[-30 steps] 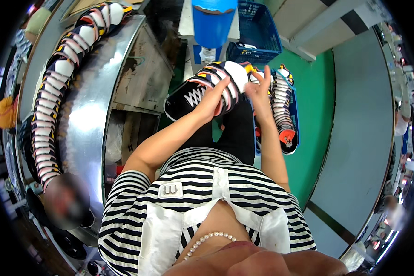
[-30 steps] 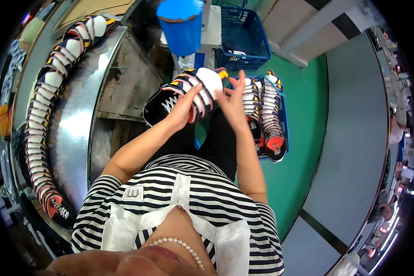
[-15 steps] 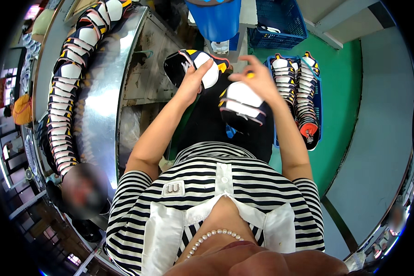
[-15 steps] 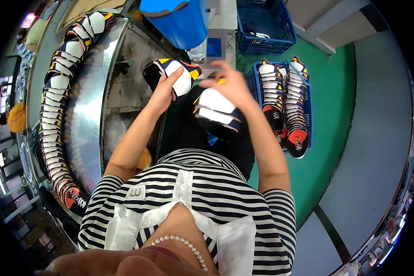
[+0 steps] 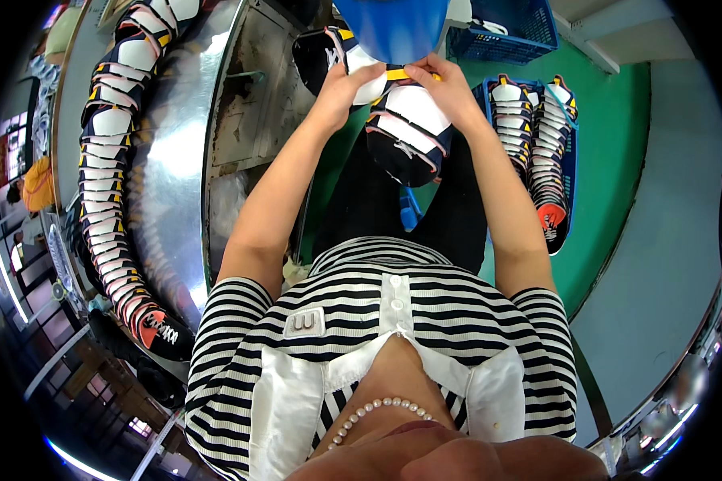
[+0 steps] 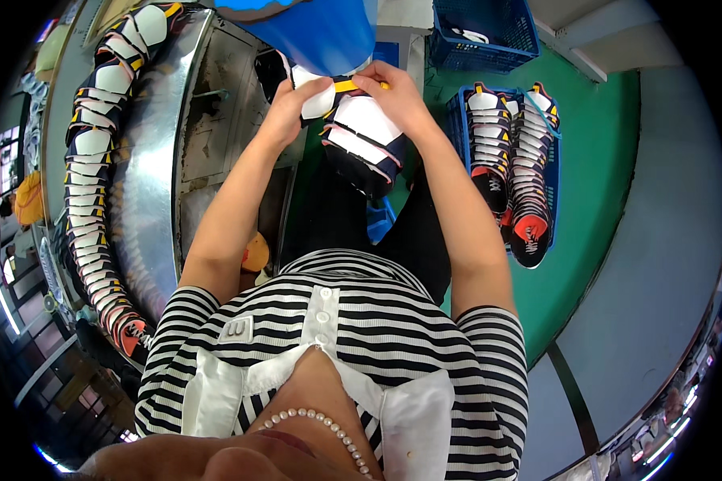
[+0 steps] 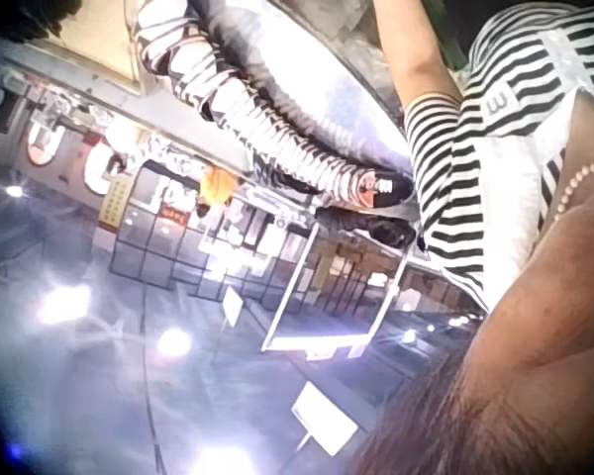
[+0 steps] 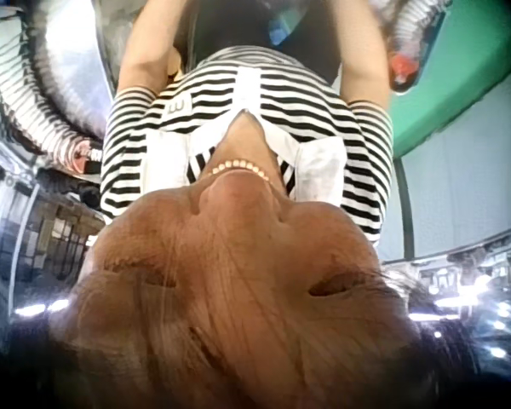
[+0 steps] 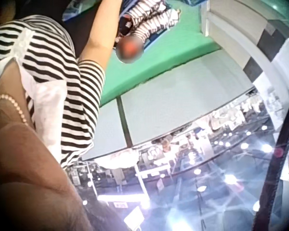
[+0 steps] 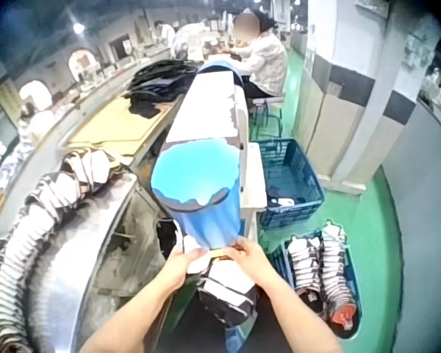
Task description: The person takes shoes one at a time from a basket, places them on a metal surface to align them with others, and then returns each shoe back into a blue basket.
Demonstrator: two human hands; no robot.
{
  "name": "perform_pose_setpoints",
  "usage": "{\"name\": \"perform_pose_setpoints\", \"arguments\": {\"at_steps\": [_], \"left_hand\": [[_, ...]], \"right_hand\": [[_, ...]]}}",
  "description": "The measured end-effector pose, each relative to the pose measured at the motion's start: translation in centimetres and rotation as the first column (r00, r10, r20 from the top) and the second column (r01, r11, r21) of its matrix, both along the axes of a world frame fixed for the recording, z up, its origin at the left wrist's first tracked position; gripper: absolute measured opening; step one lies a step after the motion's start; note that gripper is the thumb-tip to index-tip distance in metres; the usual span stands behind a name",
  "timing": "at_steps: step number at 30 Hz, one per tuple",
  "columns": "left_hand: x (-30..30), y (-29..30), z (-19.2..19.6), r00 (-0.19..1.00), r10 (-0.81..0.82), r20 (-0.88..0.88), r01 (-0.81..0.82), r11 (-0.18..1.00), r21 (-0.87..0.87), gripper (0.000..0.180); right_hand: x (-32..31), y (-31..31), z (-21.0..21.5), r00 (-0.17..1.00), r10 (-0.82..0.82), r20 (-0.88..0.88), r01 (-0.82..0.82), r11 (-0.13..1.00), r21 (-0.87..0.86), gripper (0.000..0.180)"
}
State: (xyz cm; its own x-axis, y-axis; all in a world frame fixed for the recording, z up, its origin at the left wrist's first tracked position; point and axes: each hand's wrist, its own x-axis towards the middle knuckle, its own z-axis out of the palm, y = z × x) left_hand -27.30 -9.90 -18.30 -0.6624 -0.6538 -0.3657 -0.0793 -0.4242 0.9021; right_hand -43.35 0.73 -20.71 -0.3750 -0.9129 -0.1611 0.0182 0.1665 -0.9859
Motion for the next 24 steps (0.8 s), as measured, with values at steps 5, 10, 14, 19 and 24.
{"name": "perform_pose_setpoints", "arguments": {"at_steps": [5, 10, 14, 19, 24], "left_hand": [[-1.5, -0.8, -0.7, 0.966, 0.221, 0.131, -0.224, 0.975, 0.008, 0.028], [-2.7, -2.1, -0.6, 0.975, 0.221, 0.023, -0.212, 0.89, 0.403, 0.034], [-1.4, -3.7, -0.6, 0.914, 0.403, -0.05, -0.269, 0.692, 0.671, 0.033], [4.9, 3.2, 3.5, 0.926, 0.362, -0.106, -0.337, 0.921, 0.196, 0.026], [3.0, 11.7, 3.2, 0.987, 0.058, -0.15, -0.025, 0.977, 0.212, 0.038]], "right_hand": [[-1.0, -0.9, -1.1, 0.999, -0.012, 0.052, 0.012, 1.0, -0.006, 0.016], [-2.6, -1.4, 0.7, 0.992, 0.047, 0.121, -0.054, 0.997, 0.057, 0.017], [-4.7, 1.2, 0.0, 0.995, -0.093, -0.042, 0.095, 0.993, 0.067, 0.025], [-5.4, 6.5, 0.5, 0.883, -0.452, -0.126, 0.463, 0.882, 0.082, 0.027], [2.2, 5.9, 0.3, 0.919, -0.363, 0.153, 0.357, 0.932, 0.064, 0.023]]}}
